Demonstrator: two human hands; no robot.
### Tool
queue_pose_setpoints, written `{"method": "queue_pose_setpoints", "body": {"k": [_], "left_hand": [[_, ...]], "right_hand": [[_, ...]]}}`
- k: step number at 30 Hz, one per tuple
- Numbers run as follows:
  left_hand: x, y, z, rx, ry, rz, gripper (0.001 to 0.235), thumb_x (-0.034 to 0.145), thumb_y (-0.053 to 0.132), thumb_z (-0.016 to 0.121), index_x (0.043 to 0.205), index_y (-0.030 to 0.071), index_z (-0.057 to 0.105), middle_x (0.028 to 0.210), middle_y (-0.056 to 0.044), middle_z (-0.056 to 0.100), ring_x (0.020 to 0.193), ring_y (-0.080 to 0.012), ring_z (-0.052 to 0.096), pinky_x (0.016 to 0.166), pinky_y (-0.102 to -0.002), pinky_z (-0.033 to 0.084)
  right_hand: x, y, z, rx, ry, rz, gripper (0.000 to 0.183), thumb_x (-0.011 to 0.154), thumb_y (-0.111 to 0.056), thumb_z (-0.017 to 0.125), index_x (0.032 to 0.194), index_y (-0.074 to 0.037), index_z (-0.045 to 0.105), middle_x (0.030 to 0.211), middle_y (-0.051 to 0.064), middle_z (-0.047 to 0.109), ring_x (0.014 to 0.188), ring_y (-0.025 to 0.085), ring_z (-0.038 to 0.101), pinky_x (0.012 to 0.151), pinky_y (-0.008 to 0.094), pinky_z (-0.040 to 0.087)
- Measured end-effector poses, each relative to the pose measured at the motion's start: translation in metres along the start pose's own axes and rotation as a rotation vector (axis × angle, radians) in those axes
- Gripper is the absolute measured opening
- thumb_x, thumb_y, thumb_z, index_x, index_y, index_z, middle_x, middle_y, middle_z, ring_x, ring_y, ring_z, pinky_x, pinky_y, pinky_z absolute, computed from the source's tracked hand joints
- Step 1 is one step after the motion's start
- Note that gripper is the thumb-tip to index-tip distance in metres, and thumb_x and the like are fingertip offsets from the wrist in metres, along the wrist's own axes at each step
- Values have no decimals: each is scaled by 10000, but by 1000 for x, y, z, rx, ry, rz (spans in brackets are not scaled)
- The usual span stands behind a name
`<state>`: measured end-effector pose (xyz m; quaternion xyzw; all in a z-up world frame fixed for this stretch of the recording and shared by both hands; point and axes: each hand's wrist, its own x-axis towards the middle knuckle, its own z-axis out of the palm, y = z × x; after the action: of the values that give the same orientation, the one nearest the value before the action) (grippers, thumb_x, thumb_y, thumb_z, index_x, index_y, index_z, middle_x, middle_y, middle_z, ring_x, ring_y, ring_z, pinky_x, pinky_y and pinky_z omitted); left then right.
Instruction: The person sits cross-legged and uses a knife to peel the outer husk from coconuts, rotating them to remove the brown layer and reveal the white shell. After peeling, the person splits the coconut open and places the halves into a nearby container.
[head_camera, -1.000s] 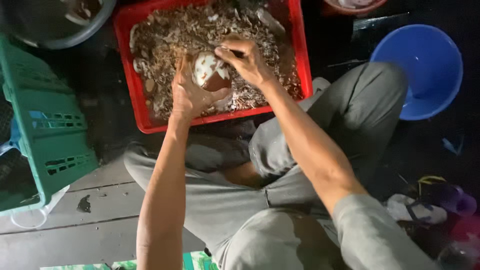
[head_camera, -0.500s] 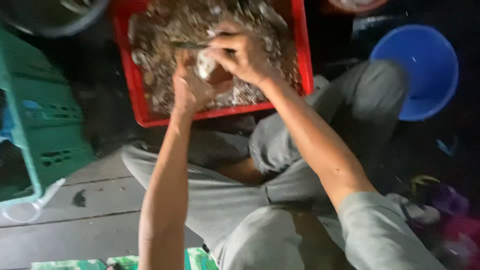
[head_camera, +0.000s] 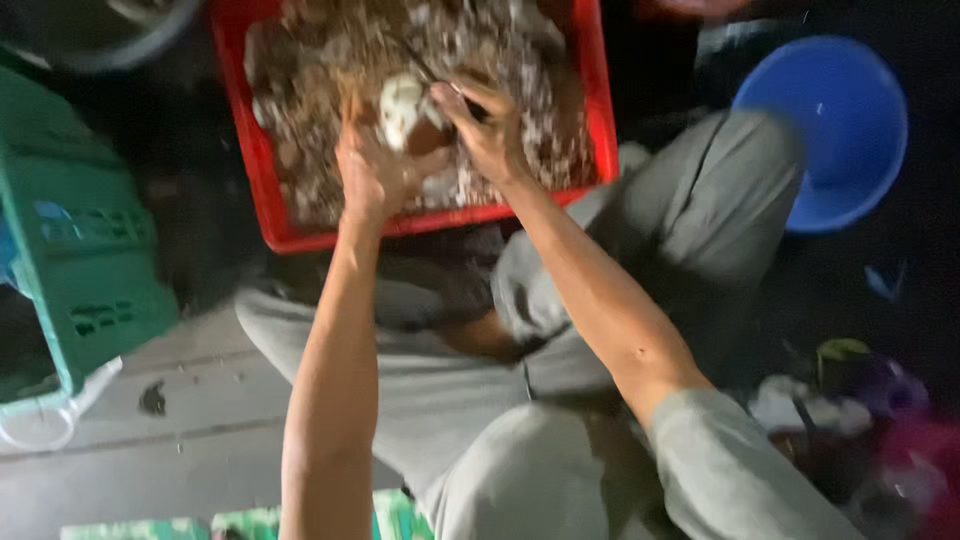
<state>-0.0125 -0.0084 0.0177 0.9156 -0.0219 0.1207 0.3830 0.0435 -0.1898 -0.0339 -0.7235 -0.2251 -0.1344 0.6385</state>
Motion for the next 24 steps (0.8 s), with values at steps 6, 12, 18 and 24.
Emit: {"method": "queue_pose_setpoints", "body": {"k": [6,12,18,24], "left_hand": [[7,5,-5,-49,1,-48,1087,674,601,975,1462,50,467,1382,-180,622,1279,-331,659,1106,-444,596],[14,8,-26,151,-186,27,1312,569,561,989,1596,64,342,1529,-233,498,1406,-410,506,1128,-517,477],[21,6,-9,243,-107,-44,1394,593,659,1019,1579,-1,287,1556,-324,364,1413,-474,425,1122,-541,428],[4,-8,4,51,-77,-64,1234,713,681,903,1562,-41,374,1495,-302,466,1371,-402,476,1146,-473,462]], "right_hand": [[-7,14,12,-17,38,67,333,1041,-333,657,1151,-40,769,1132,134,714,996,275,709,833,372,629],[-6,20,-4,407,21,589,226,1057,-187,664,1115,8,763,942,134,655,796,199,563,643,316,450],[1,-10,1,225,64,187,169,1072,-219,677,990,-107,773,1067,120,706,976,204,612,812,366,536],[32,-22,12,-291,-121,-226,142,988,-277,762,951,-151,814,1044,64,775,978,206,691,861,406,593]]}}
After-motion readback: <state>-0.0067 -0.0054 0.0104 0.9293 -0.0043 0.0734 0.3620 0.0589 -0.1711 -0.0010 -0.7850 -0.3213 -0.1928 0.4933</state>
